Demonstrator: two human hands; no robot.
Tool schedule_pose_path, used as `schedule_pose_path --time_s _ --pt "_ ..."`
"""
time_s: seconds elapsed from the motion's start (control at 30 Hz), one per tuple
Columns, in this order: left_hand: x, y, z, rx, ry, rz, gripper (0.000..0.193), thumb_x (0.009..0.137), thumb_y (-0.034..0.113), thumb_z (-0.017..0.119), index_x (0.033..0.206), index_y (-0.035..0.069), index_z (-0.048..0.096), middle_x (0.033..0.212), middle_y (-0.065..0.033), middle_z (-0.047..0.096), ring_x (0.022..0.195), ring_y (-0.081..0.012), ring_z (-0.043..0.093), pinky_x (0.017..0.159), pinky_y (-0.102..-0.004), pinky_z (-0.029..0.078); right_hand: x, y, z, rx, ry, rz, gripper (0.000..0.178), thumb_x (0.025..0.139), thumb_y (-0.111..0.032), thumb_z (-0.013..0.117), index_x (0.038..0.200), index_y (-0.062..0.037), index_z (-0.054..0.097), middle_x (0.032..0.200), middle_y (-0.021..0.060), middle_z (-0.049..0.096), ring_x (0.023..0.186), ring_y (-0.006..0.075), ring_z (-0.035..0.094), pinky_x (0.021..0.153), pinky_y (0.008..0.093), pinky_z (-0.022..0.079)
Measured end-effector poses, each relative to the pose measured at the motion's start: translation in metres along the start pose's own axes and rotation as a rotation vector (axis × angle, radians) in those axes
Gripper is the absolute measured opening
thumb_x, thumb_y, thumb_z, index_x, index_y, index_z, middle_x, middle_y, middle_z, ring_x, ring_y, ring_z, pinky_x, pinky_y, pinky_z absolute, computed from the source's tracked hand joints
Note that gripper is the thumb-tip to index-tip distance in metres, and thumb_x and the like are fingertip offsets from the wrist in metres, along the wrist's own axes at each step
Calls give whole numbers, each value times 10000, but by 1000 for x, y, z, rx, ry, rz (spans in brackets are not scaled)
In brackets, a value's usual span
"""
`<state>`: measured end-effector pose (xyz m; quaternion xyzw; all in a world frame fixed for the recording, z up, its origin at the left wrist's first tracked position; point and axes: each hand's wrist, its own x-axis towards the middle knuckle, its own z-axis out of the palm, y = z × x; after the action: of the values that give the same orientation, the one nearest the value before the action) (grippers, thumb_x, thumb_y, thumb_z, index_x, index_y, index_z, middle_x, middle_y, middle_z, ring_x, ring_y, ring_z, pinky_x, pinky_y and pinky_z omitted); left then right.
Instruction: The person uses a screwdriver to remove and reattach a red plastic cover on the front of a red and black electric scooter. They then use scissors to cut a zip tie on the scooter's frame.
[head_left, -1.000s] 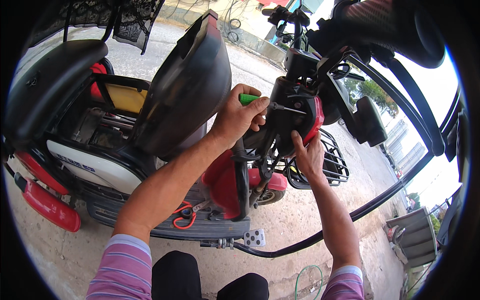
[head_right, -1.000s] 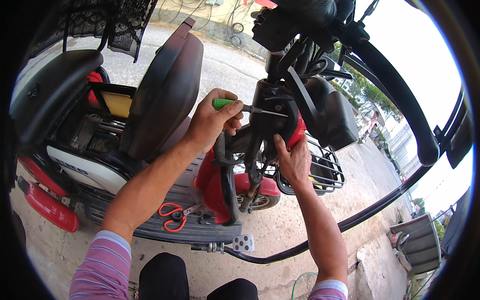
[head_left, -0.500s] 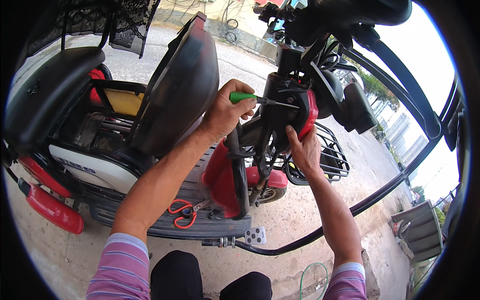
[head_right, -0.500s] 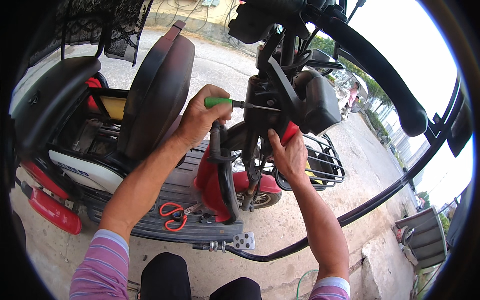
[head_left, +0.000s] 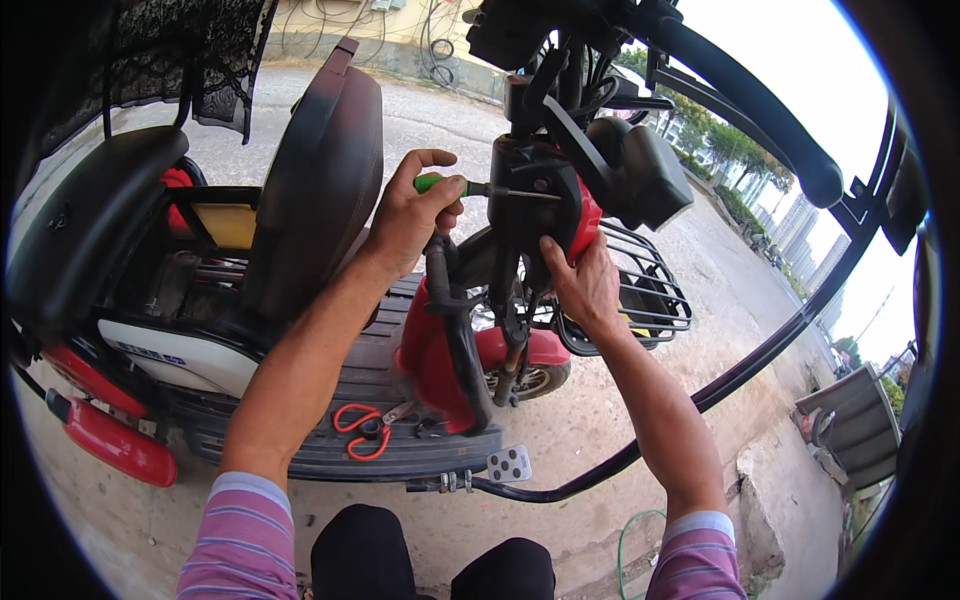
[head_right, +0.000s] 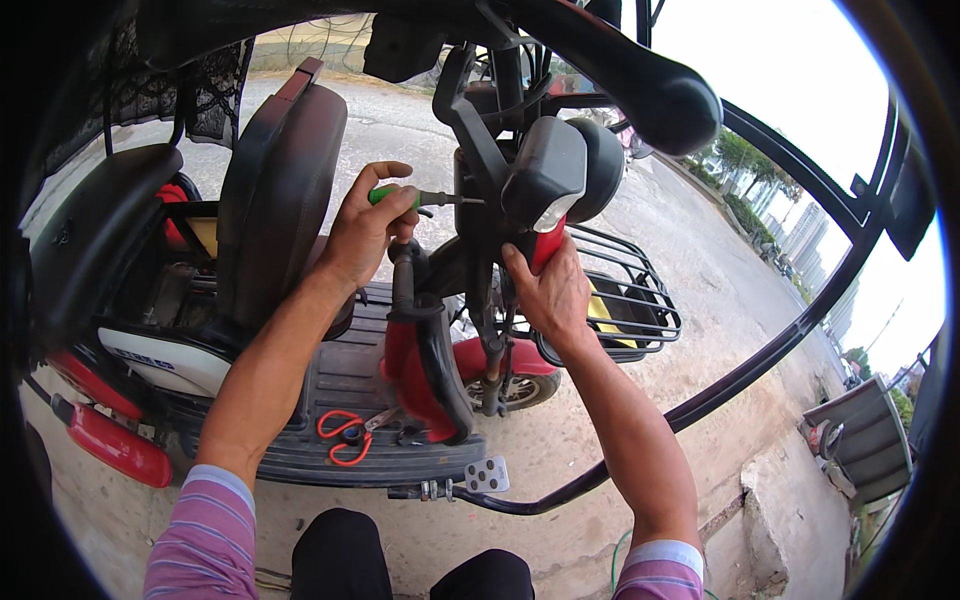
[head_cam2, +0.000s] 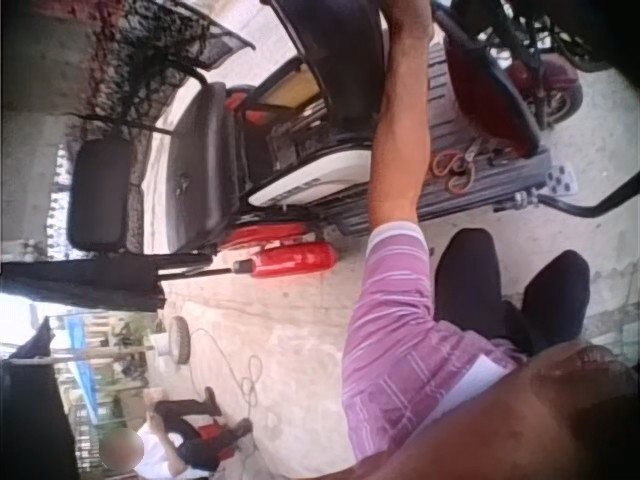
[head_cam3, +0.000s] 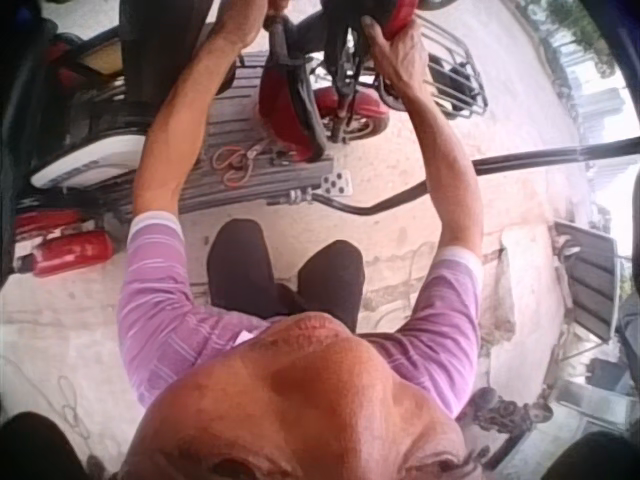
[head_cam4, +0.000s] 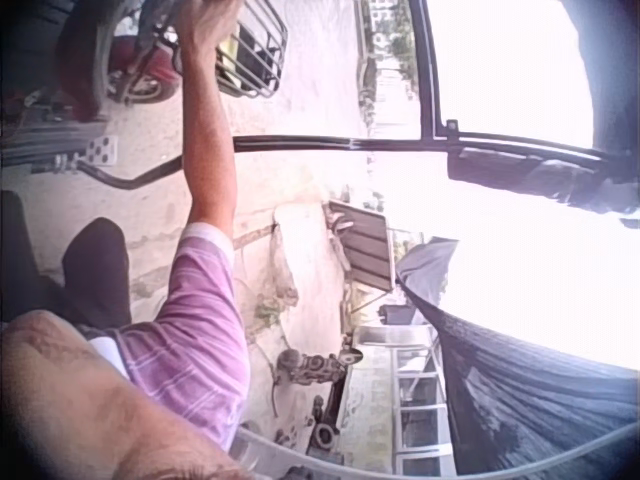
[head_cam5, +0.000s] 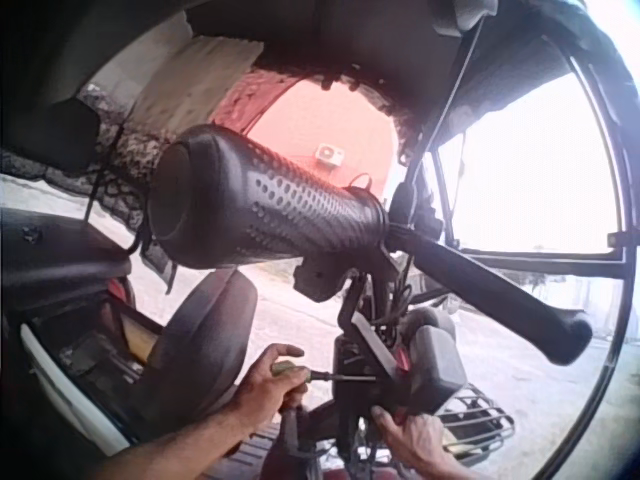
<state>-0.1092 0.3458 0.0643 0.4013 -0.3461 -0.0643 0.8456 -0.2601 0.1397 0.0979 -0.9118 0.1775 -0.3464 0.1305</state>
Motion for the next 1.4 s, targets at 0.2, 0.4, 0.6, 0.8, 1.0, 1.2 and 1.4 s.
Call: schedule_pose_path --time_s 0.2,0.4,0.6,0.8,1.0,1.2,1.4 --pt "-2 6 11 -32 106 -46 295 983 230 669 1190 56 551 743 -35 603 587 -99 551 512 -247 433 -2 -4 -2 -12 -4 13 759 871 -534 692 1267 85 502 1103 314 657 1055 465 647 924 498 487" --pt "9 10 2 -48 66 -183 215 984 261 668 1026 61 603 608 -18 515 439 -97 438 392 -256 335 1 3 5 -16 57 -51 715 890 -568 657 1189 65 512 956 283 676 950 458 665 865 504 488" --pt "5 3 2 -30 52 -37 338 958 201 693 1228 58 547 720 -17 576 554 -86 508 486 -245 405 -1 -4 0 -10 -3 -1 749 871 -543 691 1244 80 503 1050 309 666 1013 463 660 906 498 494" --pt "0 1 3 -64 66 -56 352 936 244 732 1178 66 547 759 -32 606 594 -101 550 536 -255 449 -3 -6 -2 0 -5 13 697 875 -534 690 1196 60 516 1021 294 667 983 459 661 881 498 494" --pt "7 15 16 -129 219 -241 270 960 315 703 935 114 524 609 -51 567 439 -135 499 438 -290 409 -2 -6 -2 11 -9 13 700 874 -536 691 1212 52 519 1032 291 668 992 456 661 886 497 494" --pt "9 1 17 -164 201 -137 214 967 265 679 1019 100 554 648 -58 596 464 -142 522 454 -301 417 -2 -2 -2 5 17 -3 708 870 -535 696 1207 65 527 1039 297 667 1002 457 660 892 496 495" --pt "5 -3 13 -144 161 14 237 974 244 667 1131 89 582 705 -54 627 556 -143 589 523 -285 462 -2 -6 -1 2 -4 17 711 870 -536 697 1199 71 528 1040 300 667 997 456 662 893 498 493"
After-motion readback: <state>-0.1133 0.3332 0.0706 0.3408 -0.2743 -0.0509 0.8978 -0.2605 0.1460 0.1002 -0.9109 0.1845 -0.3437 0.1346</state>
